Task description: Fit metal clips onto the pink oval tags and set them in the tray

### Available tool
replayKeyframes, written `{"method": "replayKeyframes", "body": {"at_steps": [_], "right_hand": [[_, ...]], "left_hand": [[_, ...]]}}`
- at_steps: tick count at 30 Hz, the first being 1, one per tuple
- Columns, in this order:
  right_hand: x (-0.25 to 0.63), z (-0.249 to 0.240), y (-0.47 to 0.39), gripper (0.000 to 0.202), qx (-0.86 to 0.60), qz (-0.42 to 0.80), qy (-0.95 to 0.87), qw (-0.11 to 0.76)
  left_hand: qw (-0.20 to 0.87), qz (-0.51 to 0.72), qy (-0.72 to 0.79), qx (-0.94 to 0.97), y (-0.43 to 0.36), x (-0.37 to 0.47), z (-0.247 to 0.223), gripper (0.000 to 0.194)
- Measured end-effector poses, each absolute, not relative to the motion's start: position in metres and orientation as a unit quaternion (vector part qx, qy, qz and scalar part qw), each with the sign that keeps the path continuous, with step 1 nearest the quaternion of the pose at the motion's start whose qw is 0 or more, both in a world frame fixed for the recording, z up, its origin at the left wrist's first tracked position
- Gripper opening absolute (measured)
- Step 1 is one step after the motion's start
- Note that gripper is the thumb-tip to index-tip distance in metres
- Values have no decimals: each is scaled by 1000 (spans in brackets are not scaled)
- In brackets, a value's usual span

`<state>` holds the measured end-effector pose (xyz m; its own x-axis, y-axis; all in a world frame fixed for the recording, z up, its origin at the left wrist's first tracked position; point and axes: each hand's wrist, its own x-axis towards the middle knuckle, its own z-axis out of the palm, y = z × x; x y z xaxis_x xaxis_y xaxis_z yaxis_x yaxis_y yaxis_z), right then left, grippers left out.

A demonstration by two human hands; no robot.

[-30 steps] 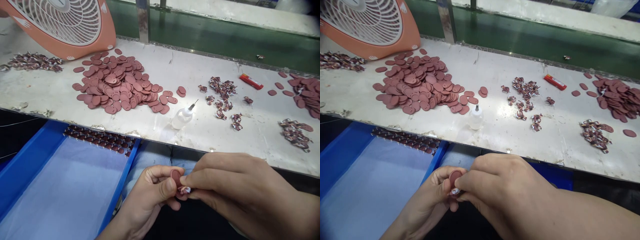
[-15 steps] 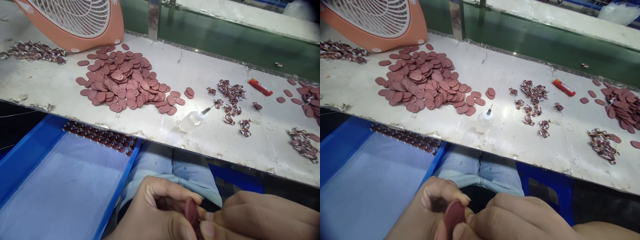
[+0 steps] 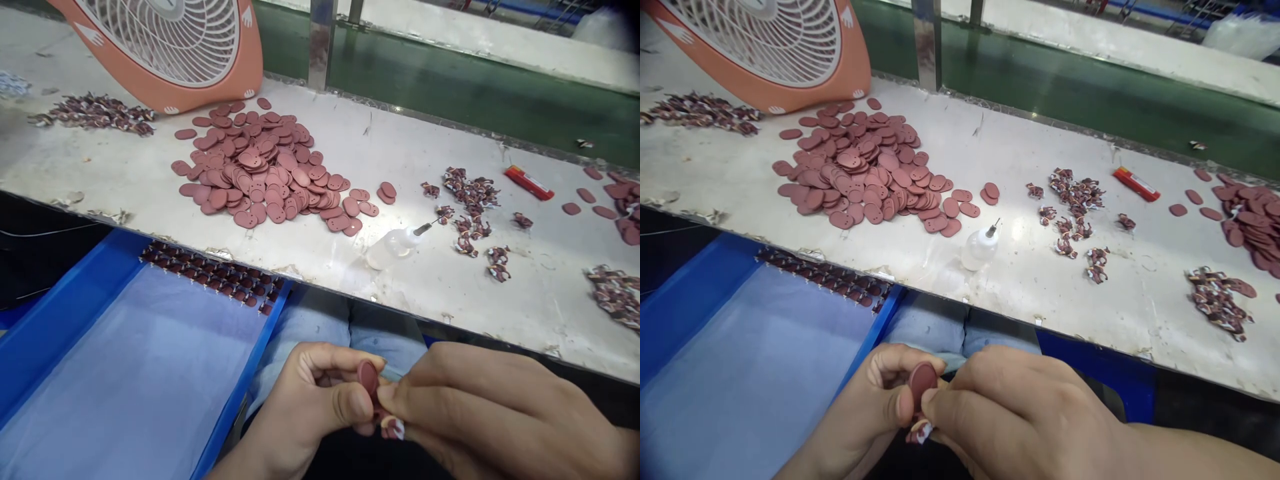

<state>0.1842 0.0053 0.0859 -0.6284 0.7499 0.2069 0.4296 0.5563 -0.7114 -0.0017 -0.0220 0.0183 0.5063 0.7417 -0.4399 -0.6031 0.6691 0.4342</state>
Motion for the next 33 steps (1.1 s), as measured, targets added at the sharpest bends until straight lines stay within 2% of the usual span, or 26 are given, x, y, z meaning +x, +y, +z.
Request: {"method": "replayKeyframes", "body": {"at_steps": [5,10,16,28,33], "right_hand": [[181,86,17,15,-324,330,-855,236],[190,90,19,43,-342,341,-843,238],[190,83,18,31,-374,369,-805,276],[178,74,20,30,-367,432,-776,278],[173,68,20,22,-360,437,-768,299]], "left_hand": [[865,362,330,106,-18,-6,13,33],[869,373,315,76,-15,-8,11,33],[878,379,289,46,-14,-11,5,22],[884,382,263,64,-13,-12,1,28],[876,387,270,100,-11,-14,3,32]]}}
